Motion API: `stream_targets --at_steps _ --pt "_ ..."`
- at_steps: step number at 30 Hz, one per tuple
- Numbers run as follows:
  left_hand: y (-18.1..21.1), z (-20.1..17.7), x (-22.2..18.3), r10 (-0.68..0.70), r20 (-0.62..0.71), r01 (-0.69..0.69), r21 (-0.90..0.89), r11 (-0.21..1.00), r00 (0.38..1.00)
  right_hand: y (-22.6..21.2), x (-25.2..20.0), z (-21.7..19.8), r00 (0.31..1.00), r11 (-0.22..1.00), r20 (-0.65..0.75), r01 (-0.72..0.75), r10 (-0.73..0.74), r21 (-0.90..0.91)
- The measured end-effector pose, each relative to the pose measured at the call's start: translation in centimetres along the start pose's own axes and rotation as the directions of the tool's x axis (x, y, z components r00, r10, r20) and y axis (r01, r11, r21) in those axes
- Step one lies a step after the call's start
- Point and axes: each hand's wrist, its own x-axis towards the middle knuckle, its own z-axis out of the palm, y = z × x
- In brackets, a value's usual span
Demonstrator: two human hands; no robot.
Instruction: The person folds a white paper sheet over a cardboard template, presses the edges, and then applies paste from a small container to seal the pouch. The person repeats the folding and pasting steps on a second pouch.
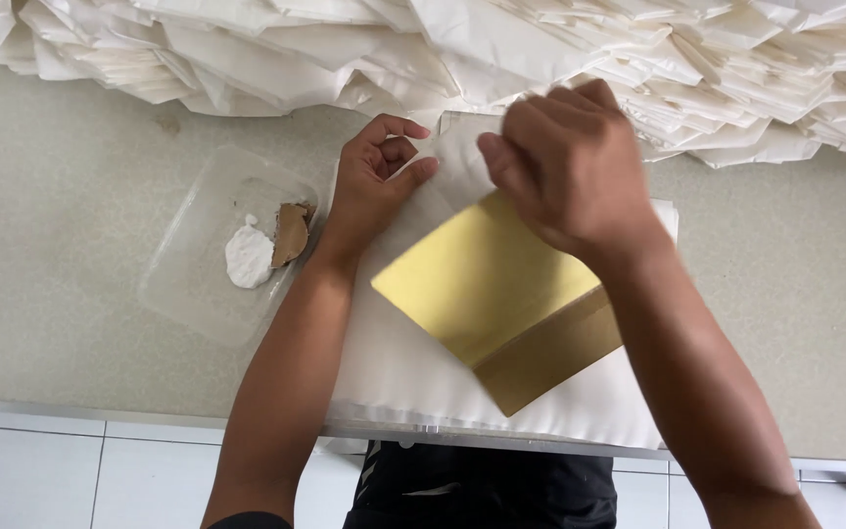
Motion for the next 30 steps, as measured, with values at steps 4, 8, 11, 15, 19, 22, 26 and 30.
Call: stream_targets --at_steps 4,8,11,15,19,22,26,30 --pt "-0.8 -0.3 0.3 0.018 -0.031 -0.017 0.024 1.000 0.999 -2.9 -0.2 -7.0 0.971 0.952 0.197 -0.184 0.137 0.243" --pt "-0.4 -0.2 0.2 0.055 -0.072 -0.049 0.075 0.996 0.996 -2.1 -3.2 -11.8 0.859 0.832 0.507 -0.332 0.072 0.444" --pt "-0.4 -0.1 0.2 0.065 -0.077 -0.061 0.058 0.996 0.995 -0.4 -7.0 -13.0 0.672 0.765 0.725 -0.543 0.148 0.347" --pt "-1.6 -0.7 0.9 0.081 -0.091 -0.082 0.001 0.997 0.993 -0.3 -8.2 -11.7 0.306 0.682 0.774 -0.700 0.554 -0.212" --pt "-2.5 -1.0 1.3 0.129 -0.055 -0.132 -0.057 0.990 0.990 0.2 -10.1 -8.5 0.462 0.667 0.620 -0.732 0.635 -0.138" --pt "-3.0 -1.3 1.5 0.188 -0.042 -0.191 -0.061 0.980 0.981 0.4 -10.8 -6.6 0.506 0.610 0.487 -0.789 0.712 -0.074" --pt "-3.3 -1.8 1.7 0.149 -0.022 -0.150 -0.145 0.978 0.989 0.4 -9.6 -5.4 0.341 0.427 0.547 -0.904 0.764 -0.033" --pt "-6.0 -4.3 2.7 0.000 0.218 0.007 -0.028 1.000 0.976 3.0 -11.7 -3.3 0.488 0.507 0.468 -0.857 0.736 0.095"
